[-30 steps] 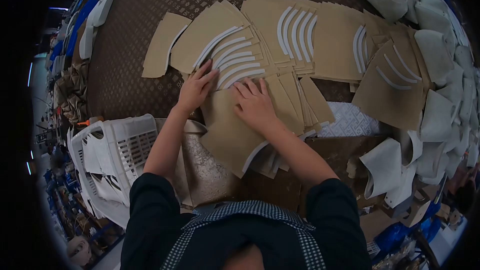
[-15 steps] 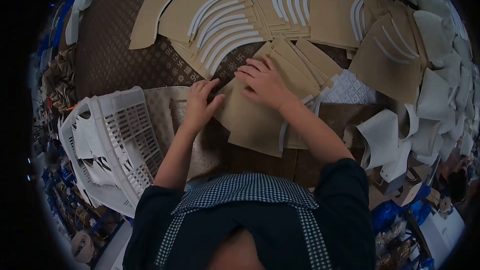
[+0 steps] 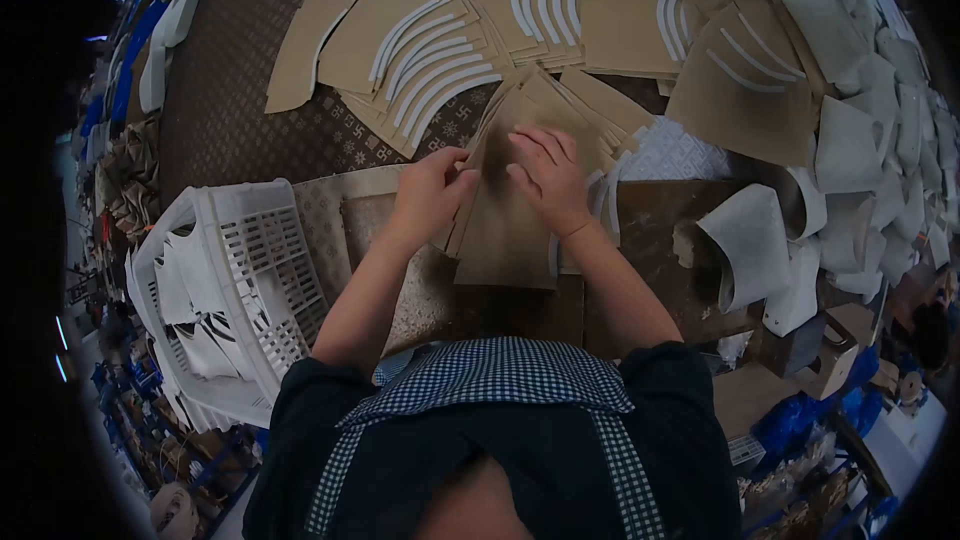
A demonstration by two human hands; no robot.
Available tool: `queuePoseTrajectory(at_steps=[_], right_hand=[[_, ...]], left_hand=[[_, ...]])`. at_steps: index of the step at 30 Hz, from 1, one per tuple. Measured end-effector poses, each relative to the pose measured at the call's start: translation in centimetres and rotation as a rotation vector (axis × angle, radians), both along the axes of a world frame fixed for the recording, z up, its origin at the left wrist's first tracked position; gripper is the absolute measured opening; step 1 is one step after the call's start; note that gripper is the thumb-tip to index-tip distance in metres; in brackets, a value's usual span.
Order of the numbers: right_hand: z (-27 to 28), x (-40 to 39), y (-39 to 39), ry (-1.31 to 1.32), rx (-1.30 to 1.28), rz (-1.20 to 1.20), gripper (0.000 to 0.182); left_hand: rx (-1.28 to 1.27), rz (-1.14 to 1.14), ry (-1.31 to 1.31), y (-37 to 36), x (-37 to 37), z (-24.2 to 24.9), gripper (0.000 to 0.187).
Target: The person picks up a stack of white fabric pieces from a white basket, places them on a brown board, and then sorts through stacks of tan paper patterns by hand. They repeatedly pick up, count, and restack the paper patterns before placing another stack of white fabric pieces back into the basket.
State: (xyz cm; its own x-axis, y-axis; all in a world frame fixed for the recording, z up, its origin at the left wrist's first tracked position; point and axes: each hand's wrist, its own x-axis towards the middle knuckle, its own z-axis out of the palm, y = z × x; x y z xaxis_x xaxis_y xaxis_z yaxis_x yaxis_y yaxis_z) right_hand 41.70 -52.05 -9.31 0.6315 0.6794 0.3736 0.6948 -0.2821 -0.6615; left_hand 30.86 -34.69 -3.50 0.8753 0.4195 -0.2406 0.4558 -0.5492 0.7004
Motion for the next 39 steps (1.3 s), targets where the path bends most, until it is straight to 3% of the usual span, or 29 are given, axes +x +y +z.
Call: queuePoseTrajectory(at_steps=[2, 6, 7, 10, 17, 20, 21, 24, 27, 31, 34, 37, 39], right_hand=[[0.6, -0.5, -3.4, 0.034, 0.013, -0.146, 0.043], [-0.1, -2.8, -9.9, 0.047, -0.151, -0.477, 0.049], [-0.9, -3.7, -11.0, 0.095, -0.222, -0.498, 0.057], [-1.7, -6.0, -11.5, 0.054, -0.354, -0.434, 0.062], [-1.0, -4.7, -7.8, 0.167, -0.28, -0.605, 0.069], [-2.0, -1.4, -8.5, 0.584, 0.167, -0.63, 0.067], [-1.5, -0.7, -8.2, 0.692, 0.174, -0.732, 0.063], [-0.6, 1.3, -8.4, 1.12, 0.266, -0.651, 0.063], [0.7, 1.9, -7.8, 1.269, 0.219, -0.575, 0.06], [0.3, 1.2, -6.8, 1.176, 0.225, -0.378, 0.053], [0.8, -0.5, -6.8, 1.136, 0.188, -0.362, 0.046], [3.3, -3.5, -6.7, 1.008, 0.196, -0.323, 0.035], [5.4, -6.0, -6.6, 0.89, 0.226, -0.285, 0.029]], left_hand=[[-0.023, 0.069, -0.027, 0.3, -0.7, -0.7, 0.029], [0.318, -0.056, -0.172, 2.4, -1.9, -7.0, 0.037], [0.11, -0.01, -0.096, 2.1, -1.0, -6.9, 0.045], [0.242, 0.059, 0.058, 0.5, 1.1, -6.2, 0.053], [0.115, 0.092, 0.052, -2.7, 3.1, -6.5, 0.061], [-0.01, 0.155, 0.025, -4.1, 4.2, -6.0, 0.063], [-0.052, 0.174, 0.021, -4.2, 4.4, -6.3, 0.064], [-0.171, 0.198, 0.058, -3.4, 4.9, -6.7, 0.067], [-0.414, 0.114, 0.219, -1.8, 5.5, -6.4, 0.066], [-0.53, 0.017, 0.188, -1.1, 4.9, -6.7, 0.064], [-0.268, 0.03, 0.013, -2.0, 3.3, -7.9, 0.064], [-0.565, 0.092, 0.011, -2.0, 0.9, -5.8, 0.065], [-0.897, 0.146, -0.096, -1.5, -1.1, -2.8, 0.072]])
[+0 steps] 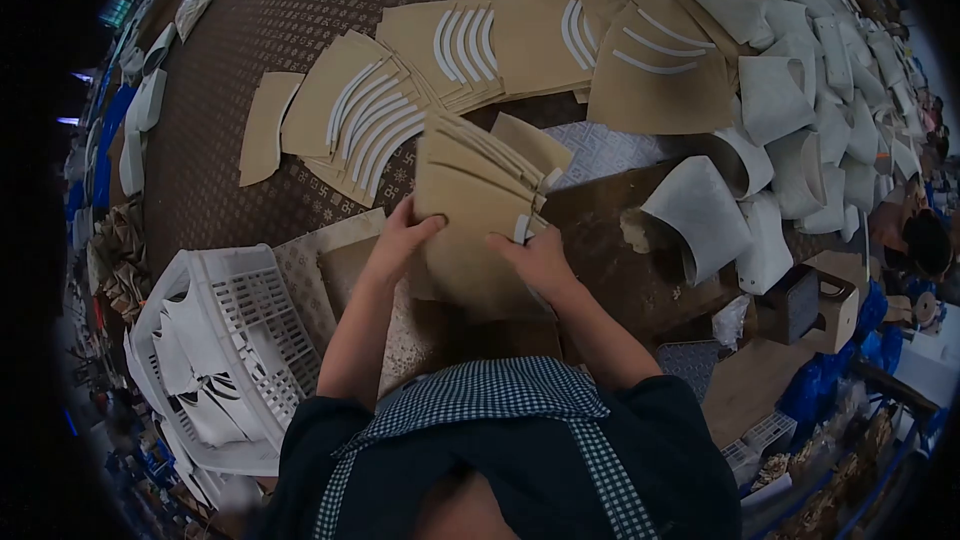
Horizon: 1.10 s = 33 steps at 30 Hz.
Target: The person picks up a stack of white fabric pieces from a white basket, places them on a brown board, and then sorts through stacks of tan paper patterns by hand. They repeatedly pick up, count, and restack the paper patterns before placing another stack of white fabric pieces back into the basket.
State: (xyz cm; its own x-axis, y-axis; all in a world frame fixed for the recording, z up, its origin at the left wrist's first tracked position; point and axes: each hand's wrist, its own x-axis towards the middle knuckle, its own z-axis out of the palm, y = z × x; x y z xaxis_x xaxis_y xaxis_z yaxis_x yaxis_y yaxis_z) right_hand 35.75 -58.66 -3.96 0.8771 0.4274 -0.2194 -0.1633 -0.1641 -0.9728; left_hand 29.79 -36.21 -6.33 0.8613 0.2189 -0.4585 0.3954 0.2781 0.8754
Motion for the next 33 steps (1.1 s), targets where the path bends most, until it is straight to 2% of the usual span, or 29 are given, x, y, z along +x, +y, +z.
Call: queuePoseTrajectory(at_steps=[1, 4, 5, 7, 9, 10, 11, 12, 13, 14, 17, 20, 21, 22, 23, 25, 26, 27, 28, 29, 31, 32, 33], right_hand=[[1.1, -0.7, -0.3, -0.065, 0.016, 0.055, 0.031], [3.8, -3.0, -1.0, -0.129, 0.039, 0.18, 0.032], [1.3, -3.8, -2.8, -0.427, 0.025, 0.3, 0.036], [5.2, -4.3, -3.0, -0.265, 0.295, 0.391, 0.037], [5.7, -5.1, -3.5, -0.309, 0.162, 0.43, 0.044], [5.8, -5.6, -3.5, -0.236, 0.205, 0.437, 0.045], [4.8, -6.7, -3.4, 0.104, 0.242, 0.388, 0.05], [4.5, -5.8, -3.0, -0.205, 0.185, 0.512, 0.049], [4.1, -4.8, -2.6, -0.516, 0.125, 0.626, 0.049], [2.6, -5.5, -2.6, -0.412, 0.08, 0.57, 0.048], [2.6, -5.1, -3.0, -0.559, 0.073, 0.517, 0.044], [6.2, -5.8, -3.5, -0.461, 0.112, 0.498, 0.044], [7.9, -6.1, -3.7, -0.436, 0.118, 0.505, 0.045], [10.2, -6.5, -3.8, -0.417, 0.004, 0.535, 0.045], [9.5, -6.7, -4.0, -0.35, 0.012, 0.464, 0.045], [4.8, -7.3, -4.4, -0.223, 0.03, 0.332, 0.045], [0.0, -7.5, -4.4, -0.029, 0.116, 0.336, 0.041], [-0.5, -7.4, -3.6, -0.158, 0.093, 0.393, 0.038], [-1.0, -7.0, -3.0, -0.289, 0.069, 0.448, 0.035], [-1.4, -6.2, -3.2, -0.408, -0.031, 0.546, 0.033], [2.3, -6.5, -2.5, -0.277, -0.023, 0.502, 0.03], [3.4, -6.1, -1.8, -0.231, -0.014, 0.477, 0.029], [2.3, -6.3, -1.3, -0.275, 0.024, 0.417, 0.03]], left_hand=[[-0.164, 0.04, -0.048, 0.4, -1.2, 1.4, 0.075], [-0.079, -0.143, -0.122, 1.8, -5.4, 5.0, 0.073], [0.009, -0.081, -0.226, 0.8, -6.6, 7.1, 0.064], [0.221, -0.063, -0.055, 1.6, -8.4, 5.8, 0.056], [0.535, -0.058, -0.389, 0.2, -8.9, 6.8, 0.046], [0.292, -0.008, -0.283, -0.8, -8.9, 7.8, 0.045], [0.034, 0.086, -0.176, -1.8, -8.8, 8.8, 0.045], [-0.193, 0.208, -0.068, -2.8, -8.7, 9.7, 0.044], [-0.1, -0.042, -0.223, -1.9, -10.5, 6.1, 0.047], [-0.171, -0.082, -0.114, -1.3, -10.5, 2.6, 0.042], [0.003, -0.134, -0.219, -2.4, -11.0, 4.4, 0.035], [0.452, -0.152, -0.205, -4.5, -11.8, 10.7, 0.03], [0.325, -0.166, -0.327, -3.9, -12.9, 10.1, 0.042], [0.316, -0.077, -0.386, -4.4, -13.0, 10.1, 0.046], [0.308, 0.016, -0.446, -5.3, -13.1, 10.1, 0.051], [0.297, -0.032, -0.355, -5.2, -13.8, 6.3, 0.053], [0.293, -0.058, -0.31, -5.2, -14.2, 4.4, 0.055], [0.294, -0.158, -0.216, -5.0, -13.6, 3.8, 0.049], [0.342, -0.159, -0.299, -4.8, -13.3, 3.3, 0.04], [0.256, -0.131, -0.277, -4.5, -13.5, 2.7, 0.038], [0.095, -0.079, -0.232, -3.9, -13.1, 5.1, 0.034], [0.11, -0.029, -0.305, -3.5, -13.0, 4.2, 0.031], [0.053, 0.05, -0.25, -3.0, -13.1, 3.8, 0.031]])
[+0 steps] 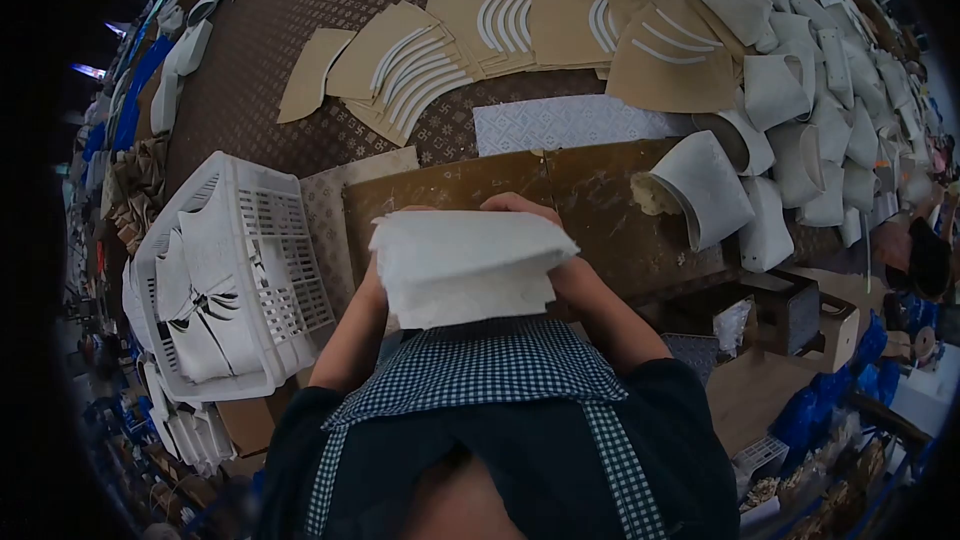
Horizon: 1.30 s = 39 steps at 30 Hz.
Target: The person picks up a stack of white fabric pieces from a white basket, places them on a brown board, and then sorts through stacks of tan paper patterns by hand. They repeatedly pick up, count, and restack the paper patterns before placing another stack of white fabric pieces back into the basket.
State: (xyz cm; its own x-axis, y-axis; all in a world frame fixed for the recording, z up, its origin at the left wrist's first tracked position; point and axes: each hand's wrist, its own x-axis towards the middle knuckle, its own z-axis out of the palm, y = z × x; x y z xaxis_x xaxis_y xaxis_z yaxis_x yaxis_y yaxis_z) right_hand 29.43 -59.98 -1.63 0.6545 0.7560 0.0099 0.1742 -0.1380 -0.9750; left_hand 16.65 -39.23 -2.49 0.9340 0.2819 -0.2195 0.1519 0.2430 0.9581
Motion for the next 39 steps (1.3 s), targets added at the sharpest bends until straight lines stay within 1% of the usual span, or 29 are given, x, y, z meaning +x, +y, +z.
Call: queuePoseTrajectory(at_steps=[1, 2, 3, 4, 6, 7, 8, 10, 11, 13, 14, 16, 19, 20, 22, 23, 26, 28, 30, 32, 34, 35, 36, 38, 39], right_hand=[[-2.0, -0.4, 0.2, -0.027, 0.05, -0.054, 0.031], [-3.7, 0.0, -0.9, -0.287, -0.035, -0.012, 0.044], [2.5, 0.5, -0.3, 0.17, -0.118, 0.103, 0.058], [1.5, 0.3, -0.3, 0.308, -0.137, 0.078, 0.061], [-3.4, -0.4, -0.4, 0.581, -0.173, 0.027, 0.067], [-6.3, -1.4, -0.7, 0.567, -0.311, -0.045, 0.067], [-6.4, -2.1, -1.0, 0.575, -0.323, -0.035, 0.067], [-6.1, -3.6, -1.7, 0.613, -0.361, -0.015, 0.068], [-5.9, -4.0, -1.9, 0.68, -0.369, -0.037, 0.067], [-4.5, -3.7, -1.4, 0.791, -0.374, -0.083, 0.066], [-4.7, -3.7, -1.5, 0.789, -0.376, -0.083, 0.066], [-5.9, -3.8, -1.9, 0.791, -0.376, -0.081, 0.065], [-6.9, -2.3, -2.8, 0.974, -0.352, -0.027, 0.064], [-7.2, -1.8, -2.6, 0.919, -0.338, -0.042, 0.063], [-7.2, -0.8, -1.8, 0.806, -0.312, -0.056, 0.062], [-8.6, -0.5, -1.4, 0.639, -0.339, -0.011, 0.058], [-9.0, -0.4, -0.5, 0.731, -0.252, -0.06, 0.055], [-9.6, -0.4, -0.5, 0.83, -0.203, -0.057, 0.049], [-5.5, -2.1, 0.2, 0.896, -0.165, -0.142, 0.048], [-4.6, -3.0, 0.3, 0.972, -0.129, -0.145, 0.046], [-0.4, -4.6, 1.5, 0.838, -0.106, -0.009, 0.044], [1.5, -5.5, 1.6, 0.732, -0.105, 0.081, 0.044], [3.4, -6.4, 1.7, 0.623, -0.098, 0.161, 0.043], [5.7, -7.1, 2.5, 0.306, -0.092, 0.377, 0.044], [5.4, -6.8, 2.4, 0.332, -0.131, 0.439, 0.048]], left_hand=[[0.026, 0.002, 0.056, 0.1, -0.1, 1.1, 0.033], [0.05, 0.002, 0.111, 0.2, -0.1, 2.2, 0.036], [0.169, -0.067, 0.166, 0.1, 0.0, 4.5, 0.043], [0.022, -0.028, 0.213, -0.1, -0.3, 3.7, 0.048], [-0.269, 0.05, 0.301, -0.7, -1.4, 0.2, 0.057], [-0.286, 0.096, 0.449, -1.4, -2.2, -1.6, 0.066], [-0.295, 0.135, 0.43, -2.2, -2.9, -3.4, 0.065], [-0.323, 0.212, 0.413, -4.0, -4.1, -4.9, 0.064], [-0.355, 0.191, 0.409, -4.1, -4.4, -5.7, 0.064], [-0.377, 0.211, 0.451, -4.2, -4.1, -5.4, 0.062], [-0.384, 0.223, 0.464, -4.1, -3.6, -5.3, 0.061], [-0.426, 0.148, 0.499, -2.9, -3.7, -5.6, 0.059], [-0.437, 0.065, 0.544, -1.6, -3.2, -5.2, 0.055], [-0.435, 0.042, 0.56, -1.4, -2.9, -5.0, 0.054], [-0.387, 0.027, 0.485, -1.9, -2.0, -4.7, 0.053], [-0.355, 0.037, 0.437, -1.9, -1.4, -4.3, 0.053], [-0.232, 0.157, 0.489, -1.7, -0.9, -0.8, 0.057], [-0.24, 0.262, 0.426, -1.5, -2.4, -2.6, 0.062], [-0.111, 0.365, 0.35, -2.3, -4.6, -2.6, 0.068], [0.747, 0.167, 0.251, -2.7, -6.9, 0.0, 0.076], [1.077, -0.157, 0.094, -4.0, -8.2, 5.2, 0.087], [1.108, -0.227, 0.065, -4.9, -8.5, 6.2, 0.095], [1.183, -0.22, 0.083, -5.4, -8.5, 6.0, 0.097], [1.345, -0.2, 0.114, -5.6, -8.1, 5.0, 0.102], [1.349, -0.177, 0.059, -5.2, -7.8, 4.2, 0.103]])
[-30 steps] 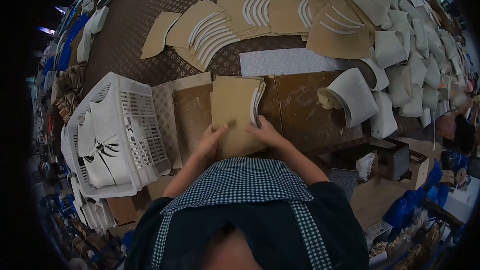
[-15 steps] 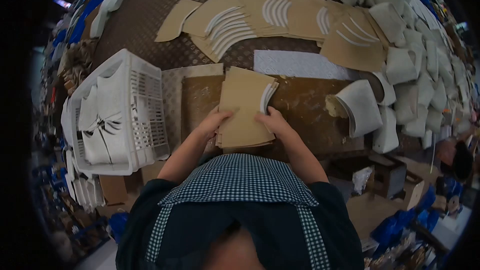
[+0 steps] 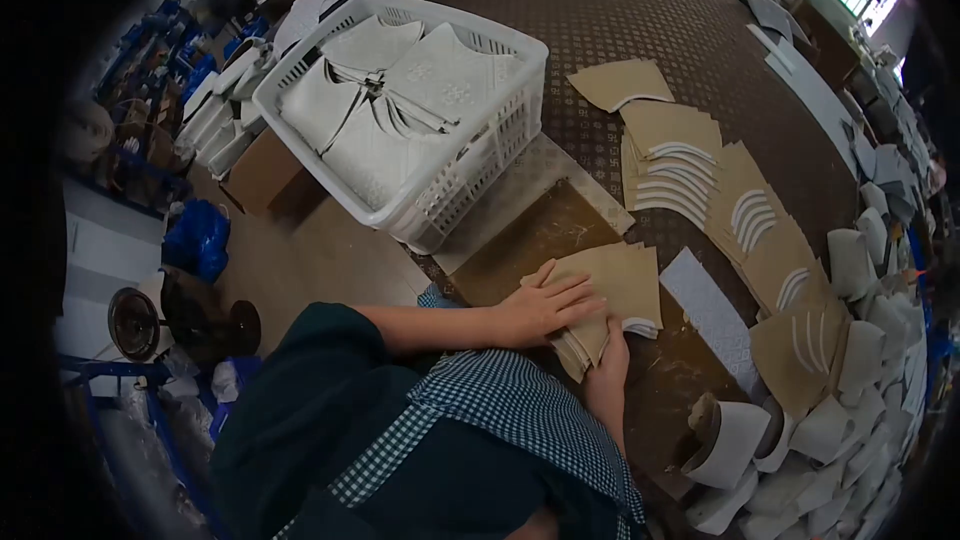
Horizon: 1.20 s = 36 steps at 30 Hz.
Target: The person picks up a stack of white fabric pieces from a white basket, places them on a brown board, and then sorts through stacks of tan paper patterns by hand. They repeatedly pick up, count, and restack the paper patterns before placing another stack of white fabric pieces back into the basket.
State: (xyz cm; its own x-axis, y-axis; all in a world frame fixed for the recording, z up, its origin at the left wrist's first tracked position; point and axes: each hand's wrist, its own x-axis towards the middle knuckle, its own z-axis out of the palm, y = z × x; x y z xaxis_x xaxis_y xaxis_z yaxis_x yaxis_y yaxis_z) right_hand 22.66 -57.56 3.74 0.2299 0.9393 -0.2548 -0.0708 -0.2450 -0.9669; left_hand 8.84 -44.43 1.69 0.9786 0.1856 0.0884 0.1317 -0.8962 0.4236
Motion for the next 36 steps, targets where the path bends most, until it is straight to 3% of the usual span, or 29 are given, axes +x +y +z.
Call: queuePoseTrajectory(at_steps=[3, 5, 6, 8, 11, 14, 17, 21, 23, 25, 29, 33, 36], right_hand=[[3.8, -1.5, 0.3, -0.072, 0.007, -0.119, 0.045], [2.3, -2.3, -1.0, -0.159, -0.036, -0.19, 0.057], [1.3, -1.9, -1.7, -0.216, -0.056, -0.176, 0.062], [0.8, -1.7, -1.5, -0.25, -0.081, -0.166, 0.074], [0.7, -2.8, 0.1, -0.11, 0.067, -0.208, 0.074], [-1.9, -3.1, -0.2, -0.364, 0.094, -0.292, 0.062], [-0.2, -3.1, 1.8, 0.897, 0.261, -0.525, 0.042], [0.9, -5.9, 4.7, -0.117, 0.216, -0.672, 0.055], [1.2, -7.0, 5.8, -0.29, 0.246, -0.709, 0.058], [1.2, -7.9, 7.5, -0.25, 0.322, -0.679, 0.062], [1.6, -9.1, 12.3, -0.193, 0.43, -0.59, 0.069], [1.7, -10.1, 18.2, -0.12, 0.541, -0.443, 0.077], [1.4, -10.8, 20.1, -0.043, 0.411, -0.359, 0.079]], left_hand=[[-0.043, -0.091, -0.098, 1.2, 0.2, -0.7, 0.105], [-0.122, -0.197, -0.079, 1.2, -0.6, 1.7, 0.106], [-0.069, -0.212, -0.131, 0.8, -0.9, 0.5, 0.106], [-0.031, -0.142, -0.244, 0.6, -1.2, 0.3, 0.098], [-0.033, -0.044, -0.397, 2.0, 0.1, 0.4, 0.075], [-0.005, -0.084, -0.505, 4.4, 0.5, 2.4, 0.054], [0.016, -0.076, -0.571, 7.7, -1.1, 6.7, 0.043], [0.067, -0.036, -0.739, 12.3, -6.3, 15.1, 0.04], [0.08, -0.015, -0.787, 13.8, -9.4, 17.8, 0.039], [0.101, 0.003, -0.842, 15.4, -12.3, 19.7, 0.037], [-0.151, 0.108, -0.708, 19.4, -18.3, 21.2, 0.028], [-0.472, 0.358, -0.67, 23.1, -22.9, 18.7, 0.027], [-0.637, 0.497, -0.635, 25.0, -26.2, 18.1, 0.027]])
